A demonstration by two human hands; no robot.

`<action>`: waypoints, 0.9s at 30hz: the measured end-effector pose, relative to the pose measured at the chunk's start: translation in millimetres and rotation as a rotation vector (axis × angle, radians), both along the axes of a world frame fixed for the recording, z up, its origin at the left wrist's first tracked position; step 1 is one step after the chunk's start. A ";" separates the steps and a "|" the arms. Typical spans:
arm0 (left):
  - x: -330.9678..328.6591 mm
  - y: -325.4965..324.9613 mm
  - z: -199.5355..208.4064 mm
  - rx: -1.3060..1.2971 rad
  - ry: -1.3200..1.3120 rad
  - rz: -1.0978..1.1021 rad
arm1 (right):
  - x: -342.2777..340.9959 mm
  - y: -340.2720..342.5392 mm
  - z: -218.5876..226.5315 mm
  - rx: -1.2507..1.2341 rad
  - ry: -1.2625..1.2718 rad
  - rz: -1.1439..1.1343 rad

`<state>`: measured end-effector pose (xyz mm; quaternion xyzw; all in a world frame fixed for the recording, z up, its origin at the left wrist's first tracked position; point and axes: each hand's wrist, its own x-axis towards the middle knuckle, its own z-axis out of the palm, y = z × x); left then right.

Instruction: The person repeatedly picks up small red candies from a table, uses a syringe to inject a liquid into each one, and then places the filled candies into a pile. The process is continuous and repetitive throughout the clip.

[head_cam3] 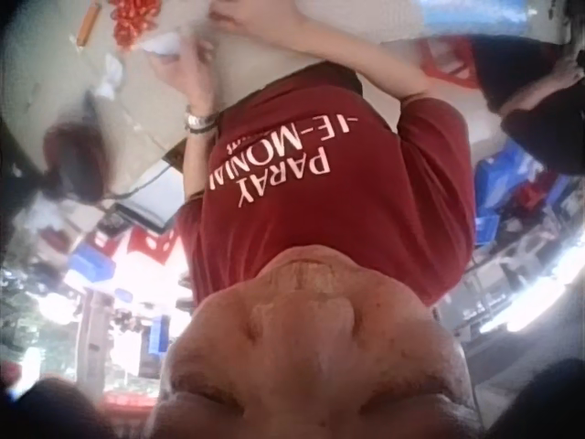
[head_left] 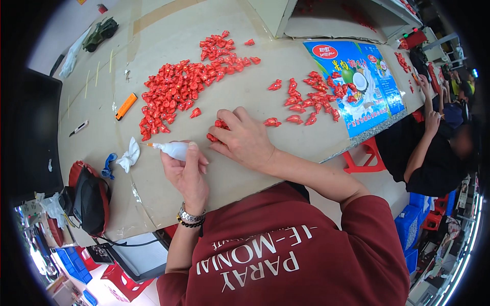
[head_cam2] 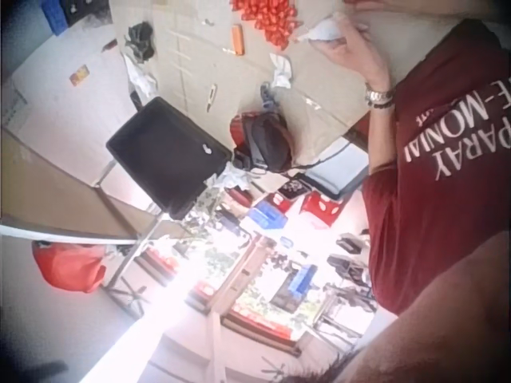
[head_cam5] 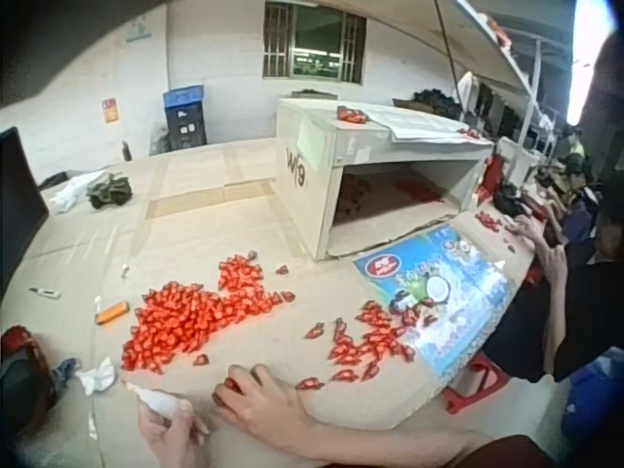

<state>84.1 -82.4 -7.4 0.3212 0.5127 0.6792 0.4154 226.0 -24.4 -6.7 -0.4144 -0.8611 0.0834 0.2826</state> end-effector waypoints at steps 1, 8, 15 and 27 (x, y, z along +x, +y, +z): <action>0.3 -1.7 -1.1 0.001 -0.003 0.003 | 1.4 -0.2 1.6 -0.017 -0.003 0.013; 2.8 -1.3 -2.0 -0.022 0.000 0.035 | 20.7 -2.2 12.5 -0.060 -0.003 0.021; 5.2 1.6 -3.7 -0.031 0.042 0.032 | 29.4 3.5 -6.6 -0.148 0.200 0.082; 6.9 1.6 -4.0 -0.025 0.062 0.056 | 62.8 31.8 -5.5 -0.381 0.848 0.051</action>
